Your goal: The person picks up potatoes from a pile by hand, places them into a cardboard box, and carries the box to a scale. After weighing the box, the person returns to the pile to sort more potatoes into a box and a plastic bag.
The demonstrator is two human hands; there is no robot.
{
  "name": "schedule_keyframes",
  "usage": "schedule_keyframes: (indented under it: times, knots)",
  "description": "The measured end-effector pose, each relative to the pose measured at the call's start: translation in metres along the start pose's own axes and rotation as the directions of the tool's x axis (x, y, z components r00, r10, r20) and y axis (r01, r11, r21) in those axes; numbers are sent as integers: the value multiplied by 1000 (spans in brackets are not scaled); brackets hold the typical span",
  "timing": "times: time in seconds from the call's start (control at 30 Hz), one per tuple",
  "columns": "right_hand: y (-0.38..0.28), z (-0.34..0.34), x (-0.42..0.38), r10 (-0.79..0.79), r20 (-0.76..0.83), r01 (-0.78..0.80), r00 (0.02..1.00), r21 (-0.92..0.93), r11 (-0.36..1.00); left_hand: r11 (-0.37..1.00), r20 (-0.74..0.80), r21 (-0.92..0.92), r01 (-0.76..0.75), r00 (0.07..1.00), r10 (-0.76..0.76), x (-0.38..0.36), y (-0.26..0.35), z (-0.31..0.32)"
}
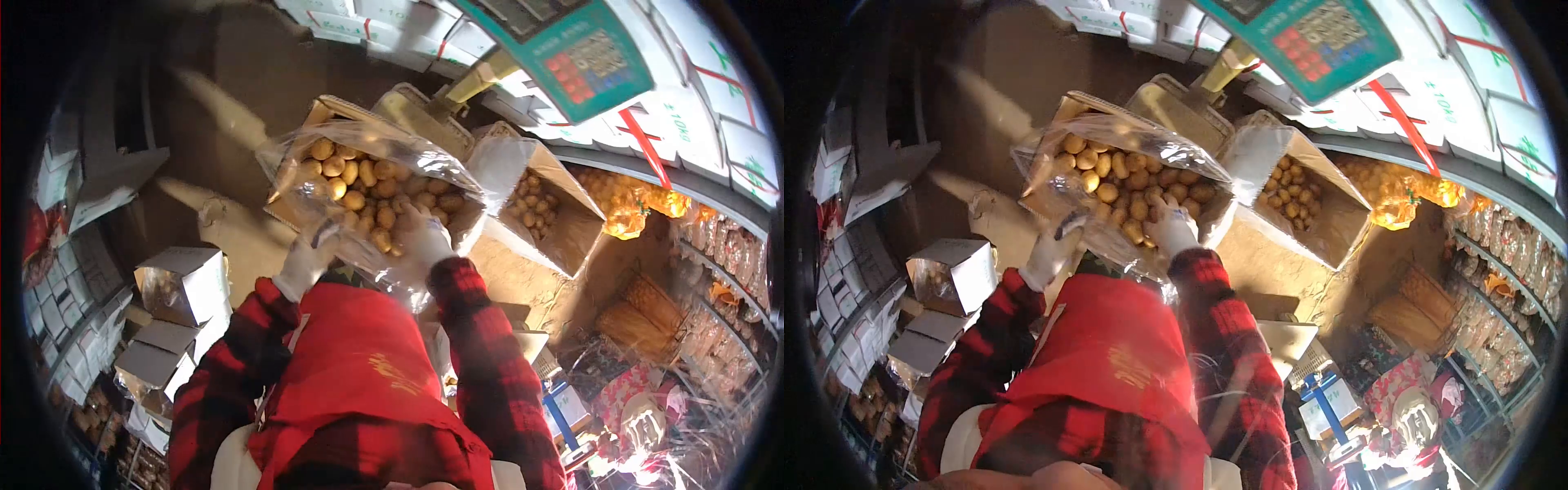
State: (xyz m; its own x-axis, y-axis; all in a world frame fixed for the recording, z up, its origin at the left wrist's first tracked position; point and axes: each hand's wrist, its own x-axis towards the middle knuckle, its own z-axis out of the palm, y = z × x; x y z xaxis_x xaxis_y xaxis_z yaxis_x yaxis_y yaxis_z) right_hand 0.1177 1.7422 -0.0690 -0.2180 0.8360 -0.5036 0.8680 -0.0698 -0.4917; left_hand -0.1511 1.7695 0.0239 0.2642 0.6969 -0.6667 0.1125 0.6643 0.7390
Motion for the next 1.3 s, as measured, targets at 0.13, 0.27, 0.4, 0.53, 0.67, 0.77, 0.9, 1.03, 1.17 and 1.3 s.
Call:
schedule_keyframes:
  times: [0.13, 0.27, 0.4, 0.53, 0.67, 0.77, 0.9, 1.03, 1.17, 1.3]
  knots:
    - [-16, 69, 73, 266, 80, -259, 961, -89, 962, 999, 114, -27, -35, 993, 38, 1, -40, -13]
    - [-30, 39, 70, 273, 358, -198, 893, -233, 952, 993, 223, 43, 105, 968, -112, 4, -21, -14]
    - [-57, 9, 32, 218, 337, -139, 916, -244, 960, 985, 219, 75, 157, 961, -170, 4, 4, -23]
    - [-48, 57, 54, 280, 299, -159, 912, -372, 915, 988, 201, 102, 114, 970, -133, 5, 10, -33]
    - [-59, 45, 40, 425, 171, -408, 889, -127, 904, 989, 137, 110, -99, 987, 84, -6, -23, -49]
    - [-24, 92, 60, 371, 236, -322, 898, -223, 920, 998, 205, 60, 12, 978, -24, -9, -18, -57]
    - [-4, 94, 66, 251, 313, -200, 916, -186, 962, 990, 235, 96, -101, 969, 76, -22, 3, -61]
    - [-5, 43, 37, 83, 233, -63, 969, -92, 994, 995, 216, -64, -73, 973, 85, -26, 16, -69]
    - [-43, -40, -3, 147, -9, -144, 989, 153, 978, 973, 208, -230, -27, 975, 76, -7, -12, -52]
    - [-109, -121, -41, 146, 40, -148, 989, 440, 886, 930, 273, -361, 71, 961, 33, -10, 19, -26]
